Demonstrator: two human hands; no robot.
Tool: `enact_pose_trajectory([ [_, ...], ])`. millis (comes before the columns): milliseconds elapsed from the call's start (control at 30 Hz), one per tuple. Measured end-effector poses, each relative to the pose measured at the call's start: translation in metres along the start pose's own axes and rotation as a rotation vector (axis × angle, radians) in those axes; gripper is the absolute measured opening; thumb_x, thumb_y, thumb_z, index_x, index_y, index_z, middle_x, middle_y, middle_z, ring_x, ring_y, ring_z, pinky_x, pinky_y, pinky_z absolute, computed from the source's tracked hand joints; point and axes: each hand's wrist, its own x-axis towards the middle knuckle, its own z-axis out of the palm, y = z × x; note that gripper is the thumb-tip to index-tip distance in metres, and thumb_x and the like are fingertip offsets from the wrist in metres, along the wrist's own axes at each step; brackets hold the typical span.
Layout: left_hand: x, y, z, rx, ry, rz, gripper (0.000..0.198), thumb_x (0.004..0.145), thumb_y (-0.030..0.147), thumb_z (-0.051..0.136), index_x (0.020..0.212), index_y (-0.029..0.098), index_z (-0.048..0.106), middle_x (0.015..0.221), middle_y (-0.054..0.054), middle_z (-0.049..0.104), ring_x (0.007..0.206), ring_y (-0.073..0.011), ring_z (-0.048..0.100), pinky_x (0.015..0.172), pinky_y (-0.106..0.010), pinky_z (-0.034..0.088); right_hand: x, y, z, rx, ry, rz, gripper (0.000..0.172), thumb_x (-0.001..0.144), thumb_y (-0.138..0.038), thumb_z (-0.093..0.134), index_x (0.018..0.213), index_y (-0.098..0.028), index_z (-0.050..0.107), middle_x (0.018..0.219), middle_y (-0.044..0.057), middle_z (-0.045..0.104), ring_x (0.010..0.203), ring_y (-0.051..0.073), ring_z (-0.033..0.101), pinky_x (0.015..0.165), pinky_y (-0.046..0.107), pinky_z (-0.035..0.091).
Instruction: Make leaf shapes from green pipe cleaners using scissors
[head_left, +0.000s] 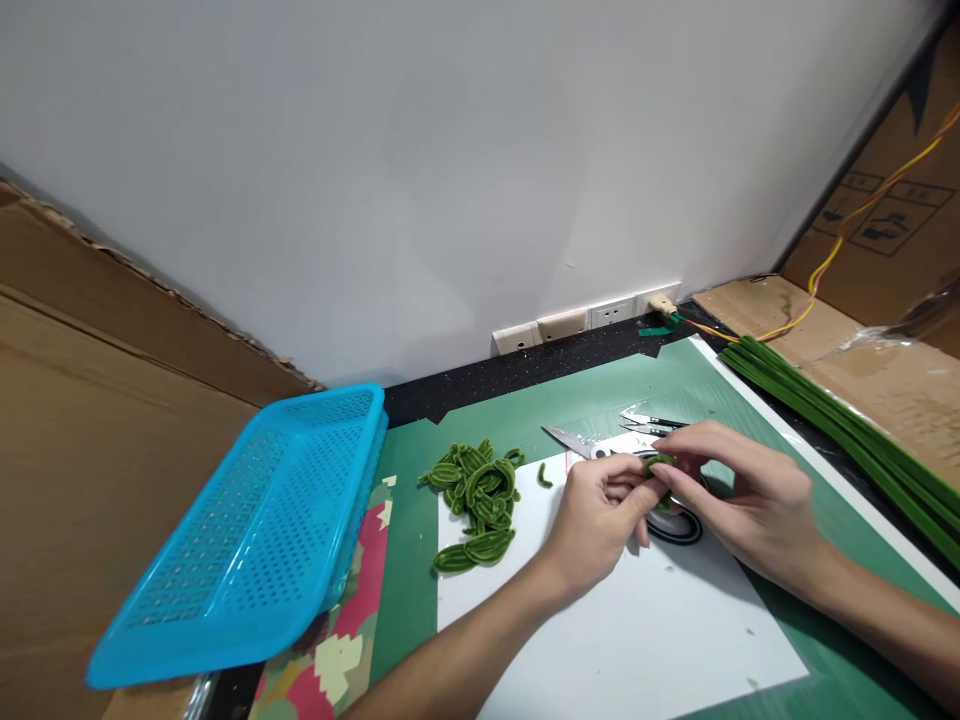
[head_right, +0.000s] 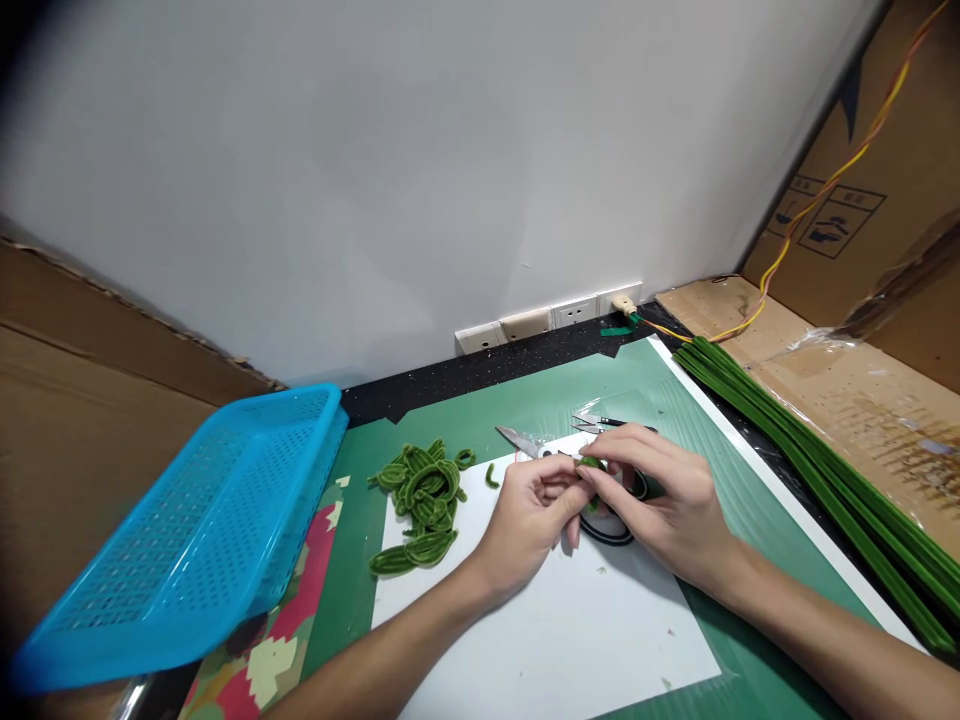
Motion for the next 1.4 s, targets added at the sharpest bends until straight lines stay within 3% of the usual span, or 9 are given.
enact_pose_trajectory([
  [200,0.002,0.003,0.000,0.014,0.049,-0.050,0.023,0.089,0.033,0.081,0.087,0.012,0.072,0.065,0.000,0.065,0.047,-0.0063,0.048,0.044,-0.017,0.038,-0.002,0.004,-0.002,0.017,-0.022,-0.079,0.020,0.092,0.001,0.073,0.094,-0.018,0.071,0.087,0.006,0.072,0.077,0.018,0.071,0.067,0.029,0.059],
  [400,0.004,0.003,-0.002,-0.003,0.036,-0.085,0.021,0.087,0.030,0.080,0.083,0.014,0.068,0.064,0.000,0.066,0.047,-0.0077,0.052,0.042,-0.017,0.041,-0.003,0.004,-0.003,-0.037,-0.012,-0.191,0.026,0.090,0.005,0.072,0.103,-0.016,0.073,0.094,0.009,0.075,0.082,0.018,0.073,0.071,0.029,0.062],
  [600,-0.003,-0.010,-0.004,0.001,0.025,-0.106,0.031,0.092,0.040,0.079,0.080,0.016,0.064,0.063,-0.001,0.066,0.047,-0.0084,0.054,0.046,-0.018,0.042,-0.015,0.011,-0.001,-0.006,-0.023,-0.104,0.022,0.094,-0.003,0.074,0.110,-0.017,0.075,0.100,0.010,0.077,0.087,0.020,0.076,0.076,0.029,0.064],
  [767,-0.005,-0.004,-0.006,0.072,-0.014,-0.115,0.046,0.096,0.051,0.070,0.068,0.017,0.059,0.051,0.001,0.055,0.043,-0.0092,0.047,0.045,-0.020,0.038,-0.011,0.007,0.003,-0.035,0.035,-0.199,0.028,0.091,0.004,0.072,0.110,-0.016,0.074,0.099,0.009,0.077,0.084,0.018,0.077,0.072,0.024,0.065],
  [933,-0.003,0.000,-0.005,0.056,-0.058,-0.120,0.051,0.094,0.060,0.071,0.072,0.014,0.065,0.055,-0.001,0.059,0.046,-0.0099,0.049,0.046,-0.021,0.039,-0.008,0.005,0.003,-0.072,0.104,-0.218,0.028,0.091,0.005,0.070,0.109,-0.017,0.075,0.094,0.007,0.077,0.080,0.017,0.077,0.070,0.023,0.064],
  [1200,-0.004,-0.010,-0.005,0.043,-0.045,-0.106,0.063,0.087,0.077,0.072,0.077,0.016,0.060,0.060,0.000,0.058,0.045,-0.0094,0.050,0.043,-0.021,0.040,-0.005,0.000,0.001,-0.167,0.065,-0.354,0.023,0.094,0.004,0.064,0.102,-0.015,0.075,0.092,0.010,0.080,0.075,0.014,0.080,0.070,0.017,0.064],
  [1400,-0.004,-0.005,-0.006,0.071,-0.056,-0.093,0.050,0.093,0.065,0.074,0.087,0.017,0.061,0.063,0.002,0.060,0.047,-0.0086,0.051,0.045,-0.019,0.039,0.001,-0.004,0.001,-0.154,0.066,-0.352,0.021,0.096,0.002,0.064,0.100,-0.016,0.075,0.090,0.009,0.079,0.074,0.014,0.079,0.071,0.017,0.064],
])
